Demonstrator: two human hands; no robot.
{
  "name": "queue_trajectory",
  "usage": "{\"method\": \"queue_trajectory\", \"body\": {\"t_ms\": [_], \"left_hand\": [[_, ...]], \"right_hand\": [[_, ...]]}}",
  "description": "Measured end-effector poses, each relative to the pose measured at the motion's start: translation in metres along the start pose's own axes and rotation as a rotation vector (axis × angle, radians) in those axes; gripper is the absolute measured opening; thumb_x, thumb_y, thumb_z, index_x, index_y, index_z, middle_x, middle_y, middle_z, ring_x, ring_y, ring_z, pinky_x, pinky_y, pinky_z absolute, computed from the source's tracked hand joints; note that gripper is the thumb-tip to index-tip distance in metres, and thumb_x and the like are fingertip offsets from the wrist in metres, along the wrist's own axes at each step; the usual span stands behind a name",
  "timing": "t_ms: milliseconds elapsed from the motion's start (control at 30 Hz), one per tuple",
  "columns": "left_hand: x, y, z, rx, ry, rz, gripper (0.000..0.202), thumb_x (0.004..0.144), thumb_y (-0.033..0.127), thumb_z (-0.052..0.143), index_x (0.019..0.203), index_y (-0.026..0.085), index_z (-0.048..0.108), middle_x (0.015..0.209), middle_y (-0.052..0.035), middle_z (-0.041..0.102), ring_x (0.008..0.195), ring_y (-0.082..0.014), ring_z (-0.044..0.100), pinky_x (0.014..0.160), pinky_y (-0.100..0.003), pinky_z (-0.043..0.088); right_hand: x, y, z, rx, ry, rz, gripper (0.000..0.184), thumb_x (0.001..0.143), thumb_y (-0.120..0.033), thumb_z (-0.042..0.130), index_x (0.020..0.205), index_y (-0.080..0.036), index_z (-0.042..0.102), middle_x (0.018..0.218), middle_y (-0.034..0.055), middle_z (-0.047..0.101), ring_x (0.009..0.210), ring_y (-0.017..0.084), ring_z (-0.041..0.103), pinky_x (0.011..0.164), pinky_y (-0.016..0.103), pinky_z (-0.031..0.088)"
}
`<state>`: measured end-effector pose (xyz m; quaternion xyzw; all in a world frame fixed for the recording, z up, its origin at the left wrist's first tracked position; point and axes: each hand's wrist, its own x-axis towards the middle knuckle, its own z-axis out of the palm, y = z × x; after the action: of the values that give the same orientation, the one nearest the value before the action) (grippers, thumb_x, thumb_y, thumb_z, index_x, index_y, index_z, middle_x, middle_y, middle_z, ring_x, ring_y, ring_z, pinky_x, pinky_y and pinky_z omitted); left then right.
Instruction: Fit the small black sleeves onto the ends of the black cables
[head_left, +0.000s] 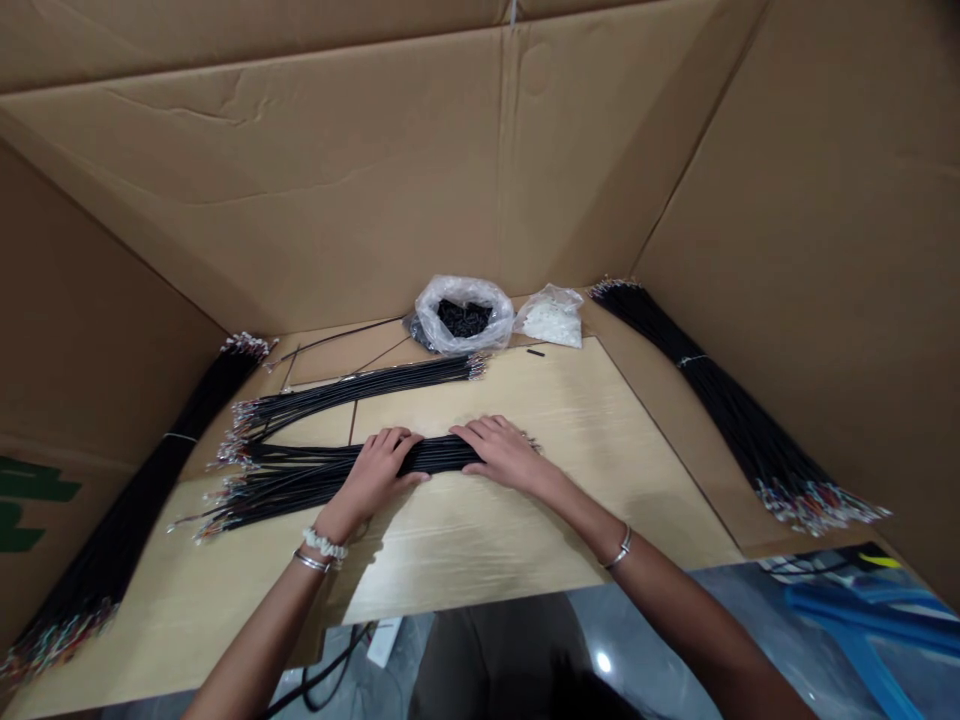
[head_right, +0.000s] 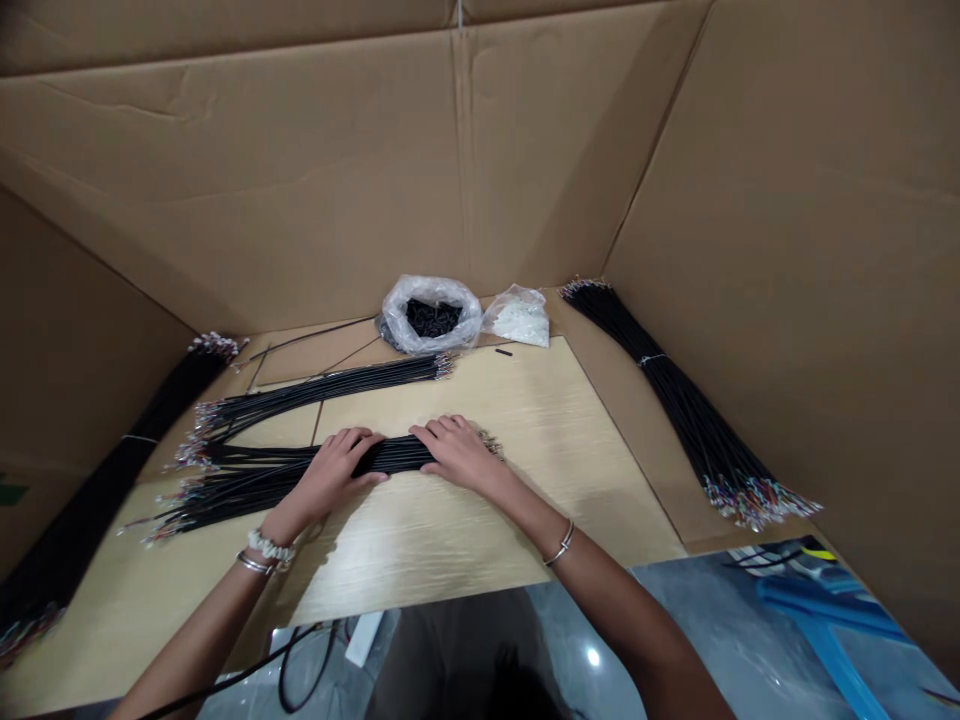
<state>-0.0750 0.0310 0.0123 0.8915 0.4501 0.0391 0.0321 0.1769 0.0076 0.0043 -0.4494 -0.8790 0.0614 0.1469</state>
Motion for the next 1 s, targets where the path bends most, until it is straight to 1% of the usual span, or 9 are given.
{"method": "queue_trajectory", "body": {"t_ms": [167,233,367,467,600,667,800,900,1000], "left_hand": [[0.002,-0.001,0.011,0.037,0.069,-0.003,0.052,0.087,0.057,0.040,0.120,0.021,0.057,0.116,-0.0087,0.049,0.109,-0.0145,0.043,0.093,-0.029,0.037],[0.002,-0.001,0.015,0.067,0.088,-0.009,0.053,0.088,0.056,0.037,0.119,0.018,0.058,0.115,-0.0099,0.049,0.109,-0.0151,0.042,0.093,-0.029,0.036],[-0.001,0.002,0.017,0.098,0.109,-0.003,0.055,0.089,0.057,0.034,0.122,0.019,0.056,0.118,-0.0094,0.049,0.110,-0.0158,0.041,0.093,-0.030,0.034],[-0.006,0.009,0.015,0.102,0.129,-0.015,0.058,0.088,0.060,0.035,0.128,0.022,0.051,0.123,-0.0077,0.048,0.115,-0.0166,0.040,0.097,-0.032,0.031],[-0.009,0.016,0.014,0.110,0.138,-0.074,0.060,0.088,0.061,0.034,0.130,0.022,0.050,0.123,-0.0086,0.048,0.114,-0.0172,0.040,0.097,-0.032,0.030],[-0.009,0.017,0.016,0.112,0.136,-0.096,0.059,0.087,0.060,0.034,0.130,0.023,0.051,0.123,-0.0082,0.049,0.113,-0.0177,0.041,0.097,-0.032,0.030],[-0.009,0.017,0.018,0.099,0.147,-0.119,0.055,0.087,0.059,0.036,0.128,0.025,0.052,0.124,-0.0067,0.049,0.113,-0.0177,0.041,0.098,-0.033,0.029],[-0.011,0.017,0.018,0.092,0.160,-0.118,0.054,0.088,0.059,0.037,0.128,0.025,0.051,0.125,-0.0059,0.048,0.115,-0.0171,0.041,0.097,-0.032,0.028],[-0.011,0.018,0.019,0.094,0.175,-0.118,0.054,0.088,0.058,0.037,0.128,0.025,0.051,0.125,-0.0057,0.049,0.115,-0.0168,0.042,0.097,-0.032,0.029]], "right_hand": [[0.008,-0.003,-0.001,-0.058,-0.004,0.008,0.036,0.088,-0.025,0.059,0.122,-0.015,0.055,0.113,0.0093,0.059,0.105,0.024,0.052,0.091,0.036,0.038],[0.010,-0.004,-0.001,-0.079,-0.022,0.008,0.032,0.088,-0.019,0.055,0.120,-0.015,0.055,0.113,0.0101,0.059,0.105,0.023,0.052,0.090,0.036,0.037],[0.008,-0.004,-0.001,-0.064,-0.020,-0.002,0.037,0.085,-0.021,0.060,0.121,-0.015,0.054,0.115,0.0116,0.058,0.108,0.024,0.051,0.091,0.037,0.036],[0.004,-0.002,-0.003,-0.018,0.002,-0.007,0.044,0.085,-0.033,0.063,0.124,-0.016,0.054,0.116,0.0115,0.059,0.109,0.025,0.051,0.097,0.041,0.030],[-0.004,0.009,-0.011,0.077,-0.025,0.018,0.062,0.077,-0.048,0.069,0.128,-0.017,0.053,0.118,0.0108,0.060,0.113,0.026,0.050,0.106,0.046,0.020],[-0.007,0.018,-0.018,0.145,-0.039,0.044,0.061,0.078,-0.051,0.068,0.127,-0.018,0.055,0.119,0.0087,0.062,0.114,0.025,0.049,0.106,0.044,0.021],[-0.013,0.037,-0.025,0.297,-0.019,0.088,0.032,0.095,-0.043,0.048,0.112,-0.023,0.066,0.111,0.0027,0.066,0.108,0.018,0.054,0.099,0.036,0.029],[-0.014,0.045,-0.022,0.363,0.008,0.093,0.033,0.098,-0.037,0.041,0.102,-0.022,0.070,0.104,0.0015,0.069,0.102,0.016,0.058,0.096,0.034,0.032],[-0.013,0.049,-0.015,0.398,0.032,0.070,0.031,0.097,-0.037,0.044,0.098,-0.022,0.071,0.104,0.0017,0.068,0.102,0.017,0.058,0.094,0.033,0.034]]}}
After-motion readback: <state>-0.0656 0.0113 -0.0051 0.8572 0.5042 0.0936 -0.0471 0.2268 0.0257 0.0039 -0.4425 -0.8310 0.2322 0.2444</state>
